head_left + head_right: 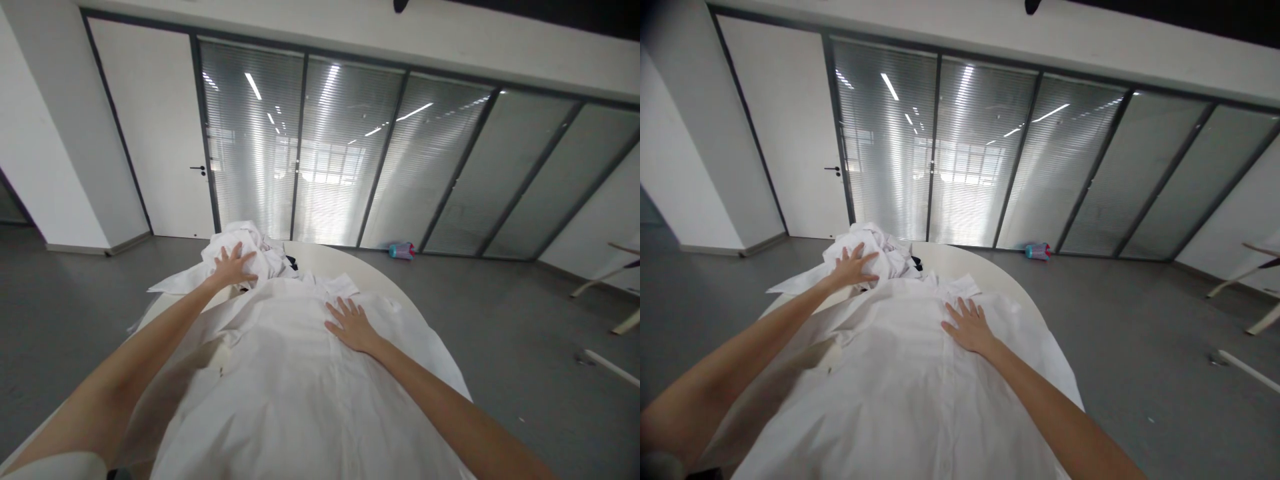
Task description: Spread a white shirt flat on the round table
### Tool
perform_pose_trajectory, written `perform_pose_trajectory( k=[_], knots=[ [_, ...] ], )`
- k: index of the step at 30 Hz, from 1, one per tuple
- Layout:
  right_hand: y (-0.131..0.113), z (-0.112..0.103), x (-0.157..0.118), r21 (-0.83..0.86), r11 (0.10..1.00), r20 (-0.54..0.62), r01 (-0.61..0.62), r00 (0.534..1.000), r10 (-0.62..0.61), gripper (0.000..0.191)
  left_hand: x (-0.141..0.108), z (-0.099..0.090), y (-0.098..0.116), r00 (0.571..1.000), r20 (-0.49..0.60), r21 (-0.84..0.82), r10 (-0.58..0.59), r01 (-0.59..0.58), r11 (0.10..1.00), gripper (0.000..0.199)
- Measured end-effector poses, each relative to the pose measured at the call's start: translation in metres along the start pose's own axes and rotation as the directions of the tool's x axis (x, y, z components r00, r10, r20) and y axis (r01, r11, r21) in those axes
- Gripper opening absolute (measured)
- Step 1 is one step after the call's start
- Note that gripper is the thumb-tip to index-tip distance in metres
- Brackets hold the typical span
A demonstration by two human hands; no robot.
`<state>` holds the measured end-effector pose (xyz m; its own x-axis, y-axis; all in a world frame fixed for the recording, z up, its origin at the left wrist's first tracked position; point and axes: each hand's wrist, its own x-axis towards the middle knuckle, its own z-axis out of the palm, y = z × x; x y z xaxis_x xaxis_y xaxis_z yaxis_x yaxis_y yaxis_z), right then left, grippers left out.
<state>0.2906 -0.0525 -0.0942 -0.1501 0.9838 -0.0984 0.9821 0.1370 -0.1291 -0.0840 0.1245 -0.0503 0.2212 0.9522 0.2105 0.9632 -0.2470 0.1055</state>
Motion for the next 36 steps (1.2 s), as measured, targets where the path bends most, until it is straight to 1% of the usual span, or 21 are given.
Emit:
perform_pose_trajectory(
  k=[4, 5, 7, 8, 9, 10, 11, 13, 14, 15, 17, 18, 21, 25, 28, 29, 32, 33, 34, 35, 36],
  knots=[
    [0.002, 0.0, 0.002, -0.012, 1.0, -0.025, 0.01, 1.0, -0.01, 0.077, 0.016, -0.004, -0.025, 0.992, 0.042, -0.037, 0.122, -0.121, 0.992, 0.09],
    [0.002, 0.001, 0.002, -0.016, 1.0, -0.028, 0.009, 1.0, -0.01, 0.077, 0.02, -0.006, -0.029, 0.991, 0.044, -0.052, 0.124, -0.121, 0.991, 0.085],
    [0.002, 0.003, 0.003, -0.024, 1.0, -0.032, 0.007, 0.999, -0.007, 0.077, 0.027, -0.008, -0.029, 0.997, 0.029, -0.08, 0.076, -0.073, 0.994, 0.064],
    [0.002, 0.004, 0.003, -0.026, 1.0, -0.035, 0.006, 0.999, -0.007, 0.077, 0.03, -0.009, -0.025, 1.0, 0.003, -0.088, 0.025, -0.025, 0.996, 0.055],
    [0.003, 0.005, 0.003, -0.027, 1.0, -0.038, 0.006, 0.999, -0.007, 0.078, 0.033, -0.009, -0.018, 0.999, -0.036, -0.09, -0.034, 0.03, 0.995, 0.052],
    [0.003, 0.006, 0.004, -0.028, 1.0, -0.04, 0.007, 0.999, -0.008, 0.078, 0.035, -0.008, -0.009, 0.991, -0.097, -0.086, -0.094, 0.086, 0.993, 0.054],
    [0.004, 0.006, 0.004, -0.028, 1.0, -0.043, 0.008, 0.999, -0.009, 0.078, 0.037, -0.006, 0.003, 0.973, -0.176, -0.076, -0.148, 0.136, 0.988, 0.059],
    [0.004, 0.007, 0.005, -0.025, 1.0, -0.045, 0.009, 0.999, -0.01, 0.078, 0.037, 0.002, 0.027, 0.915, -0.335, -0.069, -0.223, 0.212, 0.975, 0.075],
    [0.005, 0.007, 0.005, -0.024, 1.0, -0.044, 0.007, 0.999, -0.008, 0.077, 0.036, 0.007, 0.037, 0.895, -0.378, -0.071, -0.236, 0.226, 0.972, 0.085],
    [0.005, 0.007, 0.005, -0.022, 1.0, -0.042, 0.005, 0.999, -0.006, 0.077, 0.035, 0.013, 0.046, 0.89, -0.391, -0.07, -0.234, 0.225, 0.972, 0.094],
    [0.004, 0.007, 0.005, -0.018, 1.0, -0.038, 0.002, 0.999, -0.003, 0.077, 0.034, 0.025, 0.055, 0.912, -0.356, -0.047, -0.202, 0.199, 0.979, 0.102],
    [0.004, 0.006, 0.005, -0.016, 1.0, -0.036, 0.001, 0.999, -0.002, 0.077, 0.035, 0.03, 0.055, 0.927, -0.331, -0.023, -0.175, 0.177, 0.984, 0.102],
    [0.004, 0.006, 0.004, -0.012, 1.0, -0.034, 0.002, 0.999, -0.003, 0.076, 0.043, 0.04, 0.042, 0.952, -0.299, 0.043, -0.073, 0.089, 0.995, 0.092],
    [0.003, 0.005, 0.004, -0.009, 1.0, -0.037, 0.005, 0.999, -0.005, 0.077, 0.054, 0.038, 0.019, 0.966, -0.255, 0.069, 0.04, -0.023, 0.997, 0.086],
    [0.003, 0.005, 0.004, -0.011, 1.0, -0.034, 0.0, 0.999, -0.001, 0.076, 0.052, 0.028, 0.017, 0.964, -0.257, 0.099, 0.068, -0.043, 0.994, 0.083],
    [0.003, 0.005, 0.004, -0.012, 1.0, -0.033, -0.001, 0.999, 0.001, 0.075, 0.049, 0.023, 0.02, 0.955, -0.289, 0.109, 0.067, -0.037, 0.993, 0.079],
    [0.002, 0.004, 0.005, -0.012, 1.0, -0.026, -0.001, 1.0, 0.001, 0.075, 0.035, 0.007, 0.04, 0.901, -0.429, 0.089, 0.068, -0.032, 0.995, 0.063],
    [0.002, 0.003, 0.005, -0.011, 1.0, -0.022, 0.0, 1.0, 0.0, 0.076, 0.029, 0.002, 0.05, 0.899, -0.431, 0.067, 0.084, -0.061, 0.996, 0.058],
    [0.001, 0.003, 0.006, -0.01, 1.0, -0.017, 0.001, 1.0, -0.001, 0.076, 0.022, -0.001, 0.059, 0.915, -0.385, 0.041, 0.119, -0.112, 0.993, 0.054],
    [0.001, 0.003, 0.006, -0.011, 1.0, -0.013, 0.004, 1.0, -0.004, 0.076, 0.016, -0.003, 0.069, 0.942, -0.29, 0.011, 0.169, -0.173, 0.985, 0.052],
    [0.001, 0.002, 0.006, -0.014, 1.0, -0.009, 0.007, 1.0, -0.007, 0.076, 0.009, -0.004, 0.079, 0.958, -0.168, -0.019, 0.232, -0.238, 0.971, 0.05]
  ],
)
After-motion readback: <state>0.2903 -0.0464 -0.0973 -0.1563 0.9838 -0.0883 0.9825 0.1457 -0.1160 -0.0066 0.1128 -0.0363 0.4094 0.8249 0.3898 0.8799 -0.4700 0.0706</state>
